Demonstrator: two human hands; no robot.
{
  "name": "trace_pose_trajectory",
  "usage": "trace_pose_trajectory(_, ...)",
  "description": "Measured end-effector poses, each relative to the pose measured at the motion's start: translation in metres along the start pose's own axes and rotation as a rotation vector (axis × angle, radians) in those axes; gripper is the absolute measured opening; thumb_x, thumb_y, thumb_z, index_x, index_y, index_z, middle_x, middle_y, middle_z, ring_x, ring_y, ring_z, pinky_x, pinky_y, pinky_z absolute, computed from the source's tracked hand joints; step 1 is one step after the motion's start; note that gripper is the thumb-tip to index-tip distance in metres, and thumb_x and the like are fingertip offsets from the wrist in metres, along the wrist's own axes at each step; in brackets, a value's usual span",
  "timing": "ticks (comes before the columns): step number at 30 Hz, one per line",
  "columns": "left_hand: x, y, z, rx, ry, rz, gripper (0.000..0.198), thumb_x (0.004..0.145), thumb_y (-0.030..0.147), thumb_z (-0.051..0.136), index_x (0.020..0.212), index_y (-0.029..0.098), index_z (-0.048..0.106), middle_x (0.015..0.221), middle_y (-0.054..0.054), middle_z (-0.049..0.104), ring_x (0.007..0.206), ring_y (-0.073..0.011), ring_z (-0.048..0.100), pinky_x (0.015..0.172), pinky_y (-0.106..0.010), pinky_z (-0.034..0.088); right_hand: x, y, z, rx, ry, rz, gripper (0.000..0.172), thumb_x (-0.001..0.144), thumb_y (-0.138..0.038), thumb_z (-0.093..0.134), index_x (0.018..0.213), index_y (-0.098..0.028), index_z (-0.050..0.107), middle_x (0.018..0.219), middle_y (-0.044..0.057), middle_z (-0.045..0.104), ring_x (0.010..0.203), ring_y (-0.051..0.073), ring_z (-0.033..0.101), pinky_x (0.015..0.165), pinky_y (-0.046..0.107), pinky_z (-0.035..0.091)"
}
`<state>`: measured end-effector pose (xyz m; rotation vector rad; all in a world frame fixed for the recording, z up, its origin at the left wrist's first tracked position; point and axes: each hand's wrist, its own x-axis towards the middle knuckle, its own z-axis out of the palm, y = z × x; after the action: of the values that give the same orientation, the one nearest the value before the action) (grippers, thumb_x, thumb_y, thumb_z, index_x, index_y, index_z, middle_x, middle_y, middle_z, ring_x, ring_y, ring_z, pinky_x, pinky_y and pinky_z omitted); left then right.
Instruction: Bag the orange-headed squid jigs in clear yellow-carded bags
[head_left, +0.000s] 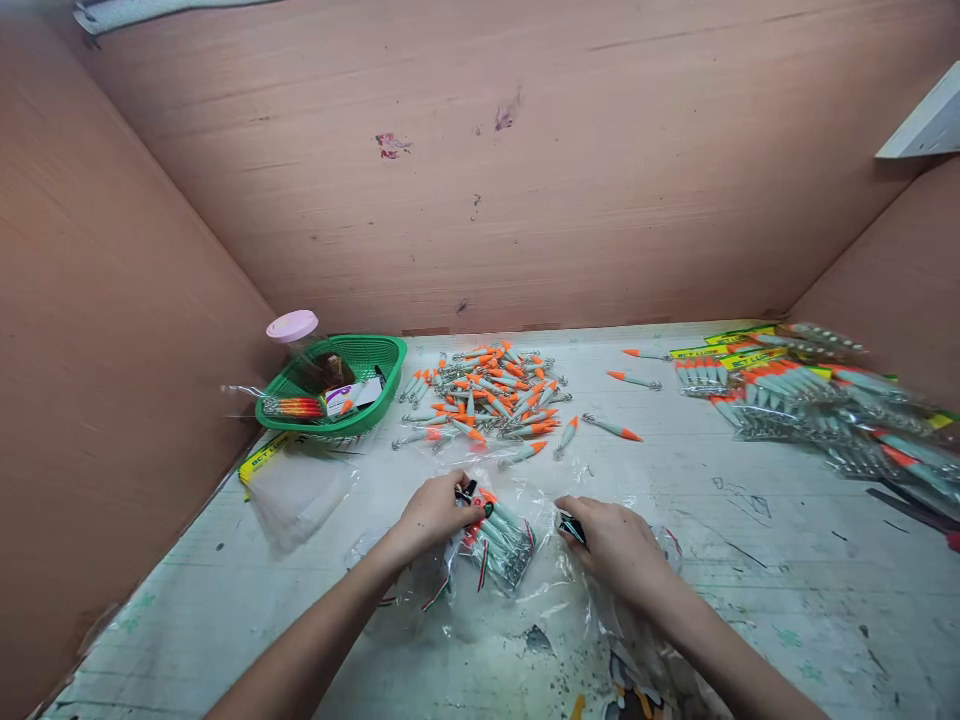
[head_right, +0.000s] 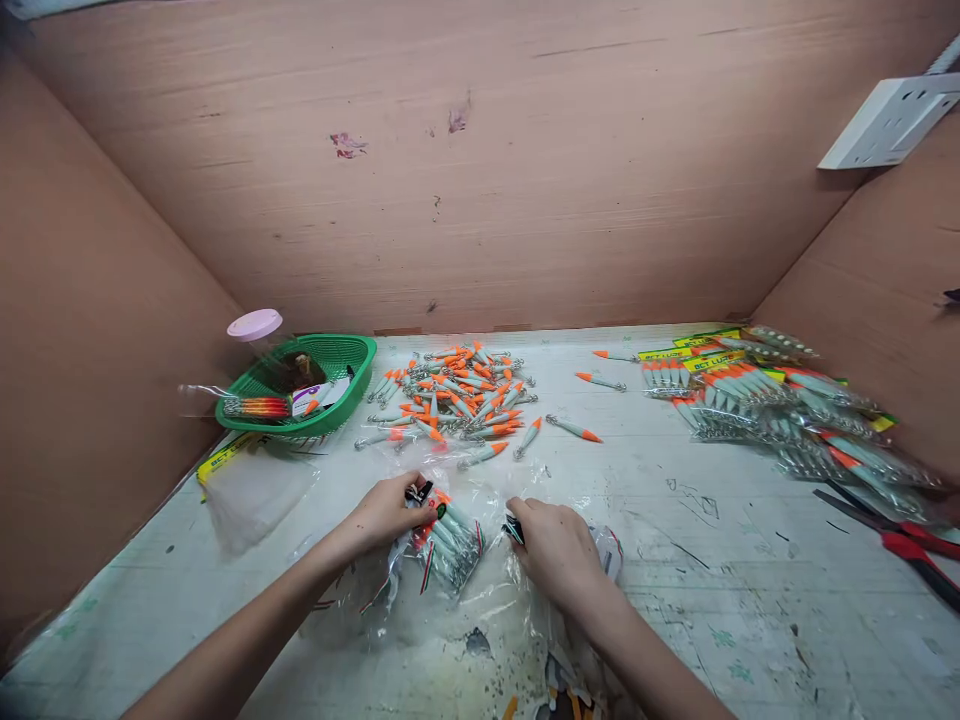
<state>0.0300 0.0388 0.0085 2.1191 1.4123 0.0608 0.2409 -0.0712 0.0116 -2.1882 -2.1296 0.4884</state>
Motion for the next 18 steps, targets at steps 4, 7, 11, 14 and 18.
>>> trace_pose_trajectory(4,-0.033,0.002,-0.007,-0.107,0.054,0.179,0.016,0.075,0.035,0.061,0.080,0.020,0.061,0.091,-0.005,0.065,0.080,-0.0173,0.061,0.071,-0.025,0.046,-0.005,0.002,-0.004,0.123,0.042,-0.063,0.026,0.086,-0.021,0.050,0.108,-0.022,0.064,0.100,0.005,0.071,0.092,0.020,0.066,0.073,0.026,0.044)
trace_pose_trajectory(7,-0.065,-0.001,-0.010,-0.117,0.193,0.505,0.007,0.080,0.023,0.057,0.078,0.020,0.062,0.110,-0.012,0.063,0.082,-0.0159,0.063,0.072,-0.026,0.048,-0.012,0.002,-0.015,0.402,0.029,-0.138,0.024,0.086,-0.029,0.052,0.102,-0.019,0.067,0.087,0.004,0.071,0.075,0.016,0.064,0.065,0.024,0.044)
trace_pose_trajectory(11,-0.099,-0.014,-0.004,0.067,0.413,0.992,0.022,0.079,0.008,0.056,0.088,0.026,0.065,0.098,-0.008,0.073,0.068,-0.0157,0.063,0.059,-0.028,0.045,-0.019,-0.001,-0.036,0.683,-0.125,-0.252,0.027,0.084,-0.035,0.057,0.100,-0.017,0.069,0.067,-0.001,0.062,0.055,0.010,0.051,0.052,0.020,0.037)
trace_pose_trajectory(14,-0.114,-0.020,0.002,0.143,0.419,1.084,0.028,0.076,0.008,0.057,0.088,0.032,0.065,0.089,-0.003,0.075,0.055,-0.0159,0.061,0.054,-0.031,0.046,-0.017,-0.004,-0.046,0.754,-0.260,-0.312,0.031,0.081,-0.032,0.061,0.107,-0.018,0.068,0.067,-0.002,0.060,0.056,0.009,0.048,0.053,0.019,0.037)
trace_pose_trajectory(18,-0.121,-0.012,0.000,0.043,0.373,1.092,0.030,0.076,0.009,0.055,0.094,0.031,0.064,0.076,-0.001,0.075,0.054,-0.0158,0.063,0.056,-0.031,0.053,-0.006,-0.007,-0.046,0.861,-0.443,-0.370,0.028,0.080,-0.034,0.061,0.098,-0.015,0.071,0.074,0.000,0.063,0.066,0.011,0.053,0.063,0.022,0.042)
